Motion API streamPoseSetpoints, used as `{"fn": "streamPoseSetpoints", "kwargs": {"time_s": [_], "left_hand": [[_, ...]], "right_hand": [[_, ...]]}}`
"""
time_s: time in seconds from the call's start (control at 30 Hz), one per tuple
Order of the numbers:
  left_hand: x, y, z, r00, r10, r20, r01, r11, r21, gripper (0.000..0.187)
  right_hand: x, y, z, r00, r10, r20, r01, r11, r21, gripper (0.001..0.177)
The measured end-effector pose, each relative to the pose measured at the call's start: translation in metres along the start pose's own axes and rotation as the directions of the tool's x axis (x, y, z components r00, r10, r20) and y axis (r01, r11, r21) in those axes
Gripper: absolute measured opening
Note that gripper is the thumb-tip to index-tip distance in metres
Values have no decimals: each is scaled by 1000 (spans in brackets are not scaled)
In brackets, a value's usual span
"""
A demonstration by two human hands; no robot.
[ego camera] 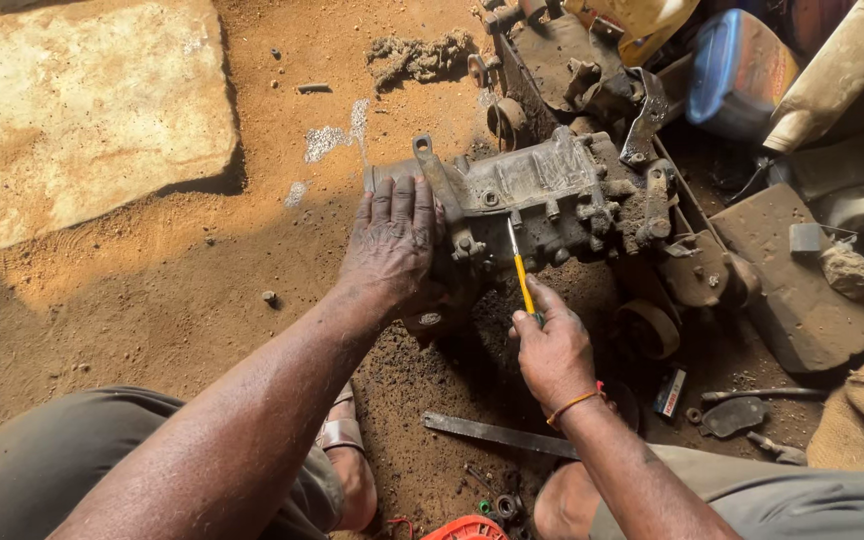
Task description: The person uses a screwdriver and a cloth to adjust and clean a disassembled engine component on the floor.
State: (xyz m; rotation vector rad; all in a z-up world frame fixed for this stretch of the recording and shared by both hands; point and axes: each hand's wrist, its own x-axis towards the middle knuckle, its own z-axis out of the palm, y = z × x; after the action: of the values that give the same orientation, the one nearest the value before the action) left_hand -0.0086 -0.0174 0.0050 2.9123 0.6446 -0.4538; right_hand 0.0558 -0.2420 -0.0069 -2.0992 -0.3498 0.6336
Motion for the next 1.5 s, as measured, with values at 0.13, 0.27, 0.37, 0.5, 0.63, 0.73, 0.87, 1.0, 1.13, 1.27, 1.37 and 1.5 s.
{"fn": "streamPoseSetpoints", "kwargs": {"time_s": [0.13, 0.27, 0.37, 0.5, 0.63, 0.73, 0.87, 1.0, 1.13, 1.27, 1.37, 1.5], "left_hand": [[2, 1, 0, 1000, -18, 7, 18, 999, -29, 88], [13, -4, 13, 990, 16, -141, -29, 995, -95, 61], [15, -6, 18, 984, 38, -172, -29, 998, 52, 70], [10, -2, 3, 999, -28, 38, 28, 999, -18, 92], [10, -4, 17, 991, 38, -128, -37, 999, 7, 69], [5, -6, 9, 999, 7, -31, -6, 1000, 24, 85], [7, -5, 15, 996, 4, -84, -7, 999, -38, 72], [16, -10, 32, 992, 25, -124, -14, 996, 83, 75], [17, -13, 25, 995, -3, -101, 7, 999, 36, 72], [11, -13, 27, 992, 39, -120, -25, 993, 112, 87], [12, -15, 28, 916, 138, -376, -118, 990, 77, 74], [9, -11, 12, 990, 25, -138, -23, 1000, 14, 106]], "right_hand": [[4, -2, -14, 973, 170, 159, -174, 985, 15, 57], [5, -1, -18, 1000, 4, 10, -4, 1000, -17, 52], [4, 4, -12, 998, 16, 64, -11, 996, -84, 53], [12, -4, -14, 989, -15, 144, 11, 999, 35, 51], [-6, -22, -28, 989, -72, 127, 101, 965, -242, 50], [-27, -44, -36, 966, 117, 229, 3, 886, -463, 52], [-27, -44, -40, 972, 57, 226, 56, 884, -464, 52], [-19, -36, -31, 978, -26, 208, 130, 853, -506, 52], [-33, -39, -16, 964, -14, 266, 158, 833, -530, 60], [-21, -43, -13, 968, -80, 236, 201, 815, -544, 54], [-12, -48, -11, 967, 114, 228, 4, 887, -463, 50], [-20, -55, -9, 975, -28, 222, 126, 889, -441, 56]]}}
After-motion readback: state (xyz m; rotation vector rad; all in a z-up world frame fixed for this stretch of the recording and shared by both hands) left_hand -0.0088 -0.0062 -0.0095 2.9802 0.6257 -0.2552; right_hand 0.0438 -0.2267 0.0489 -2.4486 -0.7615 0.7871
